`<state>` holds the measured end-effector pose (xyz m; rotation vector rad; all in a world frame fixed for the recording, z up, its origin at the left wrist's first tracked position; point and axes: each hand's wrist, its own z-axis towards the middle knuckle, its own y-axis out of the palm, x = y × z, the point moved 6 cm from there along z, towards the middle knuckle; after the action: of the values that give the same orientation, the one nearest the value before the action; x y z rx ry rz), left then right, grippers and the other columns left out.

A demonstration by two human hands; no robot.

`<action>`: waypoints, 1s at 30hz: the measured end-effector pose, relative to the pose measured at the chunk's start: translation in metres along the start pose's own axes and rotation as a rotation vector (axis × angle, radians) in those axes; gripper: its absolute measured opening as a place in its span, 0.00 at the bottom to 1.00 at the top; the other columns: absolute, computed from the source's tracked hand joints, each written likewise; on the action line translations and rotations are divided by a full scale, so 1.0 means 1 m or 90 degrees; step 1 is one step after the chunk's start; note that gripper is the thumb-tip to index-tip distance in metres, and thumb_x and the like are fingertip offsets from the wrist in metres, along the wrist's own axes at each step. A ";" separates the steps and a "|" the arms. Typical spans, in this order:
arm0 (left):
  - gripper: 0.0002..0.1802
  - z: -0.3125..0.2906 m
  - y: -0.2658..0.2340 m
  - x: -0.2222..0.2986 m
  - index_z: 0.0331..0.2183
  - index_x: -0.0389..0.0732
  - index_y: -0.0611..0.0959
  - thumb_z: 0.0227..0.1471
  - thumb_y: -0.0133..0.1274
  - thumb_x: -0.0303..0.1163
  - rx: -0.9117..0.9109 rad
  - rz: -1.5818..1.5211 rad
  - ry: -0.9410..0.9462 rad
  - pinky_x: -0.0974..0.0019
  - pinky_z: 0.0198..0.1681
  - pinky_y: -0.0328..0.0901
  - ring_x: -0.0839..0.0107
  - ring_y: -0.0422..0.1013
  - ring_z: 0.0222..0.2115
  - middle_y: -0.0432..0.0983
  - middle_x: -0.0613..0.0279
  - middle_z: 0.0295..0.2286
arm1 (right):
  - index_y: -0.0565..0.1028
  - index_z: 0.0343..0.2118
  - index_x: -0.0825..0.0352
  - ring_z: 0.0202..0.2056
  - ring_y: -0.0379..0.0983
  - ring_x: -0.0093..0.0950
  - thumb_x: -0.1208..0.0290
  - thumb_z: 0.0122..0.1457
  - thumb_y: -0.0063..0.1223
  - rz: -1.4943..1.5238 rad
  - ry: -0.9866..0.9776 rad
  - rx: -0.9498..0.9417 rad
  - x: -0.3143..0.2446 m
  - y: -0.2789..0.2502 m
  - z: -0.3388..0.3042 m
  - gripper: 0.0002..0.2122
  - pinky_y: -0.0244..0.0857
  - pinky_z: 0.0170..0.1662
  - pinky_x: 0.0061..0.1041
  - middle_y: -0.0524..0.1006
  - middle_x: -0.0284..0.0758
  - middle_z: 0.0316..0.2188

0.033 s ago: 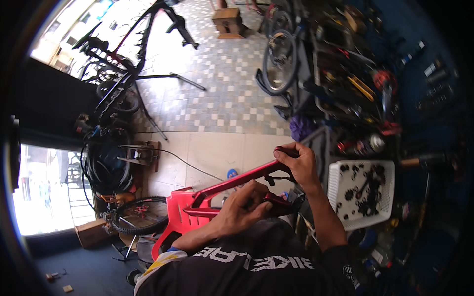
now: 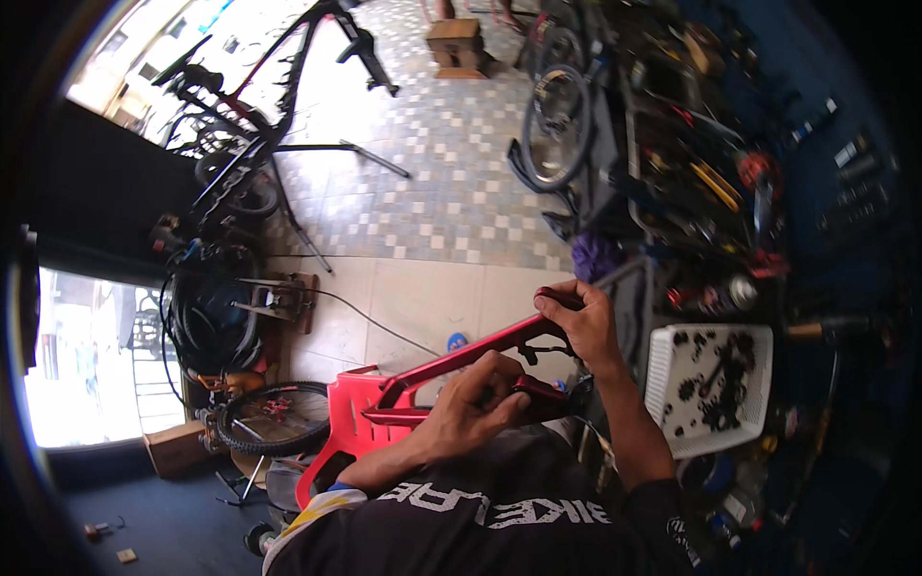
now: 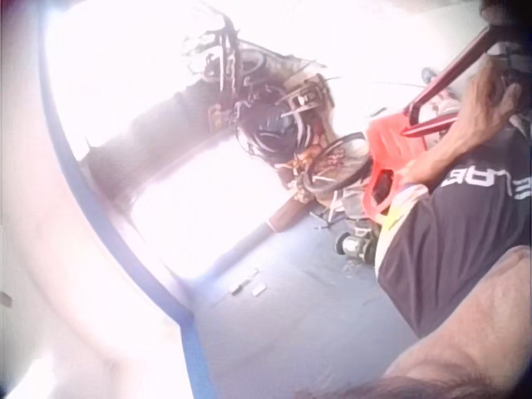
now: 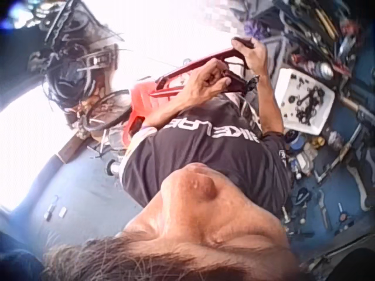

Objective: The person assembles a red bicycle frame by inserting cables, selecting small parts from a basket, and tightening bolts with a hex key. The person handles the frame, cables, and fasteners while working in a cluttered workshop.

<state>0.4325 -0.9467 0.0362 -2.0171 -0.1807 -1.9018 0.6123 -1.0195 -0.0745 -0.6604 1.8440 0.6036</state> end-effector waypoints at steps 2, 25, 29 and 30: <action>0.15 -0.009 -0.044 -0.008 0.45 0.38 0.74 0.58 0.59 0.31 0.042 -0.030 -0.027 0.68 0.26 0.60 0.75 0.62 0.21 0.65 0.64 0.20 | 0.80 0.38 0.71 0.33 0.77 0.17 0.75 0.56 0.67 0.011 -0.025 -0.025 0.003 0.046 0.022 0.09 0.72 0.40 0.18 0.82 0.31 0.32; 0.15 -0.032 -0.451 -0.080 0.42 0.39 0.76 0.55 0.62 0.33 0.475 0.064 0.104 0.71 0.26 0.59 0.79 0.62 0.22 0.67 0.69 0.22 | 0.72 0.40 0.72 0.38 0.82 0.27 0.77 0.60 0.60 -0.162 -0.156 -0.618 -0.093 0.555 0.264 0.09 0.77 0.44 0.25 0.83 0.42 0.35; 0.15 -0.022 -0.505 -0.096 0.43 0.39 0.78 0.54 0.63 0.31 0.486 0.149 0.069 0.69 0.27 0.60 0.77 0.63 0.21 0.67 0.67 0.24 | 0.77 0.39 0.70 0.36 0.81 0.25 0.69 0.55 0.64 -0.306 -0.295 -0.618 -0.128 0.614 0.313 0.13 0.74 0.42 0.26 0.82 0.37 0.33; 0.16 -0.020 -0.521 -0.099 0.43 0.40 0.79 0.53 0.64 0.28 0.507 0.164 0.092 0.68 0.26 0.60 0.76 0.63 0.21 0.65 0.67 0.23 | 0.77 0.39 0.70 0.35 0.81 0.26 0.68 0.54 0.65 -0.350 -0.325 -0.626 -0.142 0.632 0.317 0.14 0.74 0.42 0.27 0.82 0.38 0.32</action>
<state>0.2304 -0.4558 0.0284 -1.2932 -0.5171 -1.4715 0.4322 -0.3272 0.0165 -1.4272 0.7476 1.1663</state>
